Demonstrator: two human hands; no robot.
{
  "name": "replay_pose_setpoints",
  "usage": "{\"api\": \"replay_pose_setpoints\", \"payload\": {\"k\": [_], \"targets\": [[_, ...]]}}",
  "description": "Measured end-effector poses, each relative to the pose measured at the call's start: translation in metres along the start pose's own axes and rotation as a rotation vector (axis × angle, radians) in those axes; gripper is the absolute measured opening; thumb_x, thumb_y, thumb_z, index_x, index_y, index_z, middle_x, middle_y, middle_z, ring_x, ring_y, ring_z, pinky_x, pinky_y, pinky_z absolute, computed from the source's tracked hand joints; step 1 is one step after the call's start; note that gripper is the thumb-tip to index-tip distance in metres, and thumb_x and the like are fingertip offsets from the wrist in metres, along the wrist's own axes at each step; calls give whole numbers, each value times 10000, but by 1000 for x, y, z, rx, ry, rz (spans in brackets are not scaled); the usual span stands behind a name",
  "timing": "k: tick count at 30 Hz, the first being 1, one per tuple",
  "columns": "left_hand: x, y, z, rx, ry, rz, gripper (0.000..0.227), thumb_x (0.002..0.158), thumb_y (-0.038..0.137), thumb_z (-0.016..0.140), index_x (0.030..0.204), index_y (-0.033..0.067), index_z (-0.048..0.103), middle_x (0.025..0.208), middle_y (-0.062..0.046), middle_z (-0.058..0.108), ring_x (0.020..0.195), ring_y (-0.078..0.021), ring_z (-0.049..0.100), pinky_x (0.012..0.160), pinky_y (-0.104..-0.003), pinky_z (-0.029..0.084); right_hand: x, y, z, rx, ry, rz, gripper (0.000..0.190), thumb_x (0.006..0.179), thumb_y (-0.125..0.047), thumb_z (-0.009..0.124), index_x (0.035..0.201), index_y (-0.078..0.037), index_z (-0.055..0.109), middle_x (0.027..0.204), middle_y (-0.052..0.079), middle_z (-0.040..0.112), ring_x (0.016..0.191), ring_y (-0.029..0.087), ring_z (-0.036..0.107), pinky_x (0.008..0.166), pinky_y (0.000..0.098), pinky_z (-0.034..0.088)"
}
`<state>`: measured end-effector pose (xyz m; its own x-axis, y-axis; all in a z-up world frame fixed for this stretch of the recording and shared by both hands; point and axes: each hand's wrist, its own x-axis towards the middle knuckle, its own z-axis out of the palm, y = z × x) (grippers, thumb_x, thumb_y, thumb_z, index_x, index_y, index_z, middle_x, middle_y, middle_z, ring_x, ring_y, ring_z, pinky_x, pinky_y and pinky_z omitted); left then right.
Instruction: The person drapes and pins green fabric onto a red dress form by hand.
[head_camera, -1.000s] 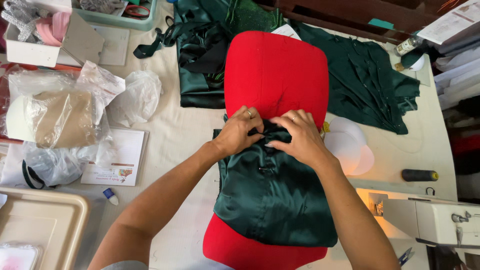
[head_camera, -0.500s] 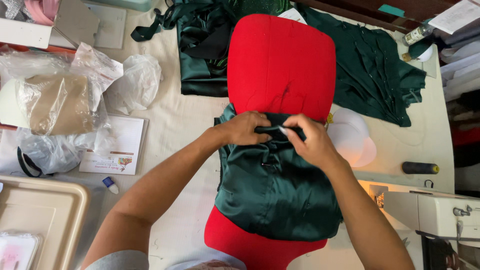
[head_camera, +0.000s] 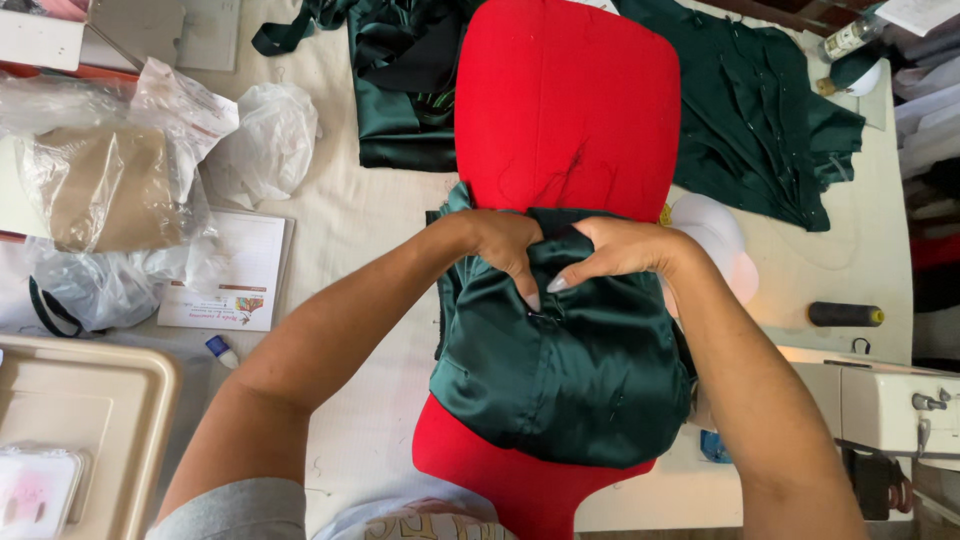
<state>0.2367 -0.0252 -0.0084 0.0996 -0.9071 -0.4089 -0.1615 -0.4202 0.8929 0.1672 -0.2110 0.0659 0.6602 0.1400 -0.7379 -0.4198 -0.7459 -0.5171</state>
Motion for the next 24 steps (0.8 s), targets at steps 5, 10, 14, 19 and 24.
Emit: {"api": "replay_pose_setpoints", "payload": {"k": [5, 10, 14, 19, 24], "targets": [[16, -14, 5, -105, 31, -49, 705, 628, 380, 988, 1233, 127, 730, 1157, -70, 746, 1052, -256, 695, 893, -355, 605, -6, -15, 9, -8, -89, 30, 439, 489, -224, 1055, 825, -52, 830, 729, 99, 794, 616, 235, 737, 536, 348, 623], [15, -13, 8, -187, -28, -19, 666, 692, 318, 973, 1256, 96, 697, 1171, -106, 731, 1073, -283, 693, 878, -378, 629, 10, 10, 13, -150, -104, 70, 460, 493, -302, 1060, 787, -40, 822, 702, 94, 781, 616, 249, 729, 517, 354, 608], [16, -12, 11, -216, -37, -29, 600, 726, 287, 943, 1243, 99, 702, 1172, -104, 731, 1071, -277, 688, 877, -363, 629, 13, 20, 12, -159, -88, 100, 441, 528, -322, 1045, 764, -31, 813, 687, 106, 774, 609, 260, 732, 513, 367, 606], [17, -14, 13, -249, -13, -38, 584, 738, 267, 936, 1240, 84, 700, 1150, -118, 730, 1053, -281, 692, 861, -369, 638, 6, 11, 15, -99, -77, 94, 466, 527, -319, 1055, 770, -11, 804, 695, 125, 774, 613, 285, 730, 506, 372, 599], [12, -12, 10, -230, -37, -42, 619, 741, 286, 934, 1276, 100, 684, 1210, -131, 712, 1094, -292, 678, 875, -395, 640, -1, 3, 20, -47, -78, 106, 432, 550, -283, 1045, 733, 8, 783, 674, 128, 764, 595, 281, 717, 498, 382, 599]]}}
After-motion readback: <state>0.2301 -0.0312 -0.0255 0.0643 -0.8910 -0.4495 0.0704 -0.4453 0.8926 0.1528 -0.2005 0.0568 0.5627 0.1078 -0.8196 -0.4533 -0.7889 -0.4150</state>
